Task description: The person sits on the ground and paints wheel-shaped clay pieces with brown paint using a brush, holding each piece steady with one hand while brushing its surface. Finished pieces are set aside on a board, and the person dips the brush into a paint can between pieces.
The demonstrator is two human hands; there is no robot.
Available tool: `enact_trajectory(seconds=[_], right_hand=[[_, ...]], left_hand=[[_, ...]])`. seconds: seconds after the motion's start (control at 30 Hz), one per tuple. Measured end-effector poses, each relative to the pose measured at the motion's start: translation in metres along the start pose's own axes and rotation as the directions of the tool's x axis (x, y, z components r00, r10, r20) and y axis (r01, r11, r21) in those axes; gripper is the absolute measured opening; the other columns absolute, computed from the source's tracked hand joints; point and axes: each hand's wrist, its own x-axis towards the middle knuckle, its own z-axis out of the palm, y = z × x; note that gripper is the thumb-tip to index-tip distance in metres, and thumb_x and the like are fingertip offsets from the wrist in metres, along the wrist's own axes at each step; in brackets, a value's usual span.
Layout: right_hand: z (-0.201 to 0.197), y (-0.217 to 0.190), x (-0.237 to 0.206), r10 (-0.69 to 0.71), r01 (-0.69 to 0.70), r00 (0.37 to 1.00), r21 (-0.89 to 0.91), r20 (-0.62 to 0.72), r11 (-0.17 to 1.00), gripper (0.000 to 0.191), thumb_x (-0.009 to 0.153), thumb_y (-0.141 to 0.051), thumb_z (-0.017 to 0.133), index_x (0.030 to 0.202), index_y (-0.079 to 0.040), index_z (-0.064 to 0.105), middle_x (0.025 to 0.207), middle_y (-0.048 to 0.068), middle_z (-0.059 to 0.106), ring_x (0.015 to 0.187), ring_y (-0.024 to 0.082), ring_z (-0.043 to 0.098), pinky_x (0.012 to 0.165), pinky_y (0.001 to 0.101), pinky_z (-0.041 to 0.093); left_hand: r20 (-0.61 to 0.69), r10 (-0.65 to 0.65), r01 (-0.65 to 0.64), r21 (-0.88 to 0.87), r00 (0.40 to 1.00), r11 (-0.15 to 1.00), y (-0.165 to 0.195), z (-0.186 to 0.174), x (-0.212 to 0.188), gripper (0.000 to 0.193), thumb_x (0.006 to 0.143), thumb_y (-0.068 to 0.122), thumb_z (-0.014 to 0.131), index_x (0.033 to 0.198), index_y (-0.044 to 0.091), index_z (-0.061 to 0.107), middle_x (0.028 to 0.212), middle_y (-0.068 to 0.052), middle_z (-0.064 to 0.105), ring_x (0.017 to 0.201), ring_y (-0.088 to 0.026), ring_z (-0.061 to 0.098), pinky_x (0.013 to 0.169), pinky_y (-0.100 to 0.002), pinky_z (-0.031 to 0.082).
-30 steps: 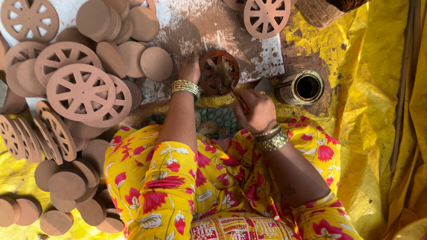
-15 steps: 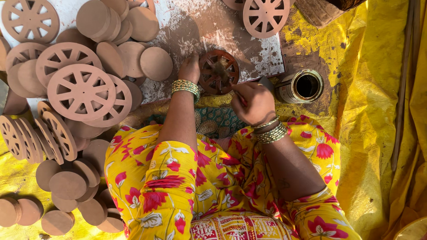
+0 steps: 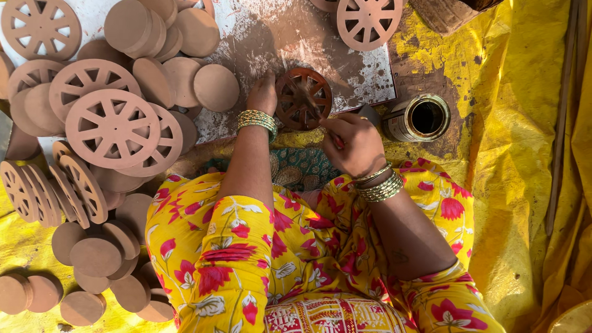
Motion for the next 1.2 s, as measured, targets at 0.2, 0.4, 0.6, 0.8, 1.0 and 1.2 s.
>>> enact_trajectory(seconds=[0.2,0.4,0.6,0.8,1.0,1.2], right_hand=[[0.017,-0.005,0.009,-0.117,0.113,0.988,-0.041,-0.102,0.993,0.026,0.094,-0.014,0.074,0.118,-0.005,0.074,0.098,0.017,0.073,0.08,0.032,0.073,0.071,0.0417,0.058],[0.008,-0.01,0.002,0.006,-0.006,1.0,-0.01,0.005,1.0,0.033,0.093,-0.01,0.069,0.125,-0.002,0.072,0.092,0.017,0.073,0.074,0.031,0.072,0.065,0.0418,0.057],[-0.007,-0.014,-0.005,-0.022,0.022,1.0,-0.002,-0.005,1.0,0.034,0.092,-0.01,0.068,0.126,-0.004,0.07,0.094,0.017,0.073,0.076,0.032,0.072,0.067,0.042,0.058],[0.012,-0.015,0.003,-0.066,0.066,0.998,-0.052,0.006,0.996,0.033,0.092,-0.009,0.069,0.124,-0.002,0.07,0.096,0.017,0.072,0.079,0.034,0.071,0.07,0.044,0.057],[-0.013,-0.009,-0.013,0.014,-0.015,0.996,0.01,0.084,1.0,0.033,0.093,-0.01,0.066,0.125,-0.004,0.07,0.104,0.019,0.073,0.082,0.032,0.074,0.071,0.0401,0.06],[-0.01,-0.018,-0.016,0.068,-0.073,0.997,-0.122,-0.044,0.99,0.034,0.096,-0.013,0.068,0.128,-0.003,0.07,0.103,0.022,0.073,0.083,0.036,0.073,0.07,0.0437,0.06]], left_hand=[[-0.026,0.024,-0.025,-0.029,0.999,0.999,-0.002,0.003,0.002,0.071,0.096,0.064,0.041,0.13,0.007,0.066,0.134,-0.021,0.064,0.127,-0.039,0.057,0.109,-0.048,0.042],[-0.03,0.032,-0.034,-0.053,0.999,0.998,-0.001,0.004,0.001,0.069,0.095,0.063,0.043,0.121,0.005,0.069,0.124,-0.02,0.069,0.118,-0.037,0.064,0.105,-0.046,0.045],[-0.015,0.055,-0.055,-0.025,0.998,0.998,0.0,0.005,0.0,0.07,0.097,0.064,0.04,0.113,0.003,0.07,0.119,-0.021,0.071,0.113,-0.038,0.065,0.102,-0.047,0.046],[-0.011,0.039,-0.039,-0.007,0.999,0.999,-0.001,0.003,0.002,0.071,0.096,0.065,0.039,0.109,0.002,0.07,0.116,-0.021,0.071,0.111,-0.037,0.066,0.101,-0.047,0.046],[-0.024,0.063,-0.064,-0.013,0.998,0.998,-0.003,0.004,0.003,0.07,0.096,0.065,0.04,0.119,0.005,0.068,0.121,-0.021,0.069,0.115,-0.039,0.063,0.102,-0.048,0.045],[-0.014,0.042,-0.042,-0.011,0.999,0.999,0.001,0.003,-0.001,0.071,0.096,0.064,0.039,0.123,0.006,0.069,0.126,-0.021,0.069,0.12,-0.039,0.062,0.106,-0.047,0.044]])
